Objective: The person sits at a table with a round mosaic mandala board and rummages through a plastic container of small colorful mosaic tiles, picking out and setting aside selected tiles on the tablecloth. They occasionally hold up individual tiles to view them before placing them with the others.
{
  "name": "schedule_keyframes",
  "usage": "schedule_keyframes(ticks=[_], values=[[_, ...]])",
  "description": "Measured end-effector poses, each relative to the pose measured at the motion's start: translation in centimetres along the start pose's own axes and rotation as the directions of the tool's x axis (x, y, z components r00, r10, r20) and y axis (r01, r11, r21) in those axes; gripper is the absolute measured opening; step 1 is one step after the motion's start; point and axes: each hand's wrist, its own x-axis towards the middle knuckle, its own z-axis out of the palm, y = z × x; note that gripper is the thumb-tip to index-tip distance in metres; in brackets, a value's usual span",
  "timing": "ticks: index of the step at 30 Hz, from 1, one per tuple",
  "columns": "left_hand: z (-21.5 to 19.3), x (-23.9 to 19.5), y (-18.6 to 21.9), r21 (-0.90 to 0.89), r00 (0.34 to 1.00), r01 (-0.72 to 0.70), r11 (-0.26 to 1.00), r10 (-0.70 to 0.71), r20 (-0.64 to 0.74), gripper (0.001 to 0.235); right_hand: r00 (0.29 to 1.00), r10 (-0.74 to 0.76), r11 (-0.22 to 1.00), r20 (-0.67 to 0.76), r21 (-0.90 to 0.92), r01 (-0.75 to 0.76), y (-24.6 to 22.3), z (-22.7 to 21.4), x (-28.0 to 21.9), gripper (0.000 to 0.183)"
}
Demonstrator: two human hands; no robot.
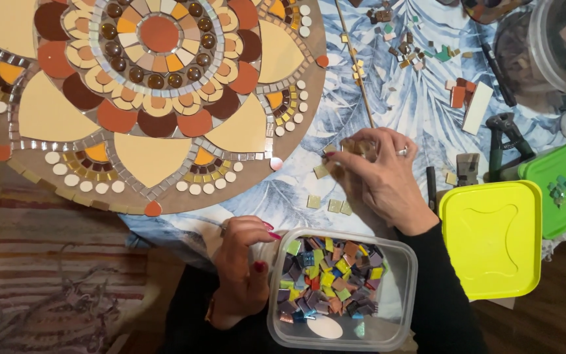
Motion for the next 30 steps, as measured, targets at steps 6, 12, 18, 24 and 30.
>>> schedule_keyframes(ticks=[6, 12, 18, 24, 30], values=[[0.1, 0.1, 0.0, 0.010, 1.000, -0.020, 1.000, 0.020, -0.002, 0.033, 0.997, -0.075, 0.996, -0.023, 0.042, 0.076, -1.1, -0.6, 0.8, 0.014], [0.0, 0.0, 0.0, -0.033, 1.000, -0.008, 0.999, 0.009, 0.011, 0.030, 1.000, -0.029, 0.997, -0.003, 0.068, 0.030, 1.5, 0.0, -0.8, 0.020], [0.2, -0.1, -0.2, 0.014, 1.000, -0.024, 1.000, 0.024, -0.001, 0.032, 0.998, -0.044, 0.999, -0.038, 0.028, 0.046, 0.7, -1.0, -0.3, 0.011], [0.0, -0.1, -0.2, -0.025, 1.000, 0.007, 1.000, -0.006, 0.023, 0.030, 0.999, 0.020, 1.000, -0.047, 0.011, -0.020, 1.4, -1.9, -0.6, 0.006], [0.0, -0.1, -0.1, -0.040, 0.999, 0.009, 0.999, -0.007, 0.035, 0.029, 0.996, 0.057, 0.997, 0.070, -0.061, -0.053, 2.0, -1.7, -1.0, 0.014]])
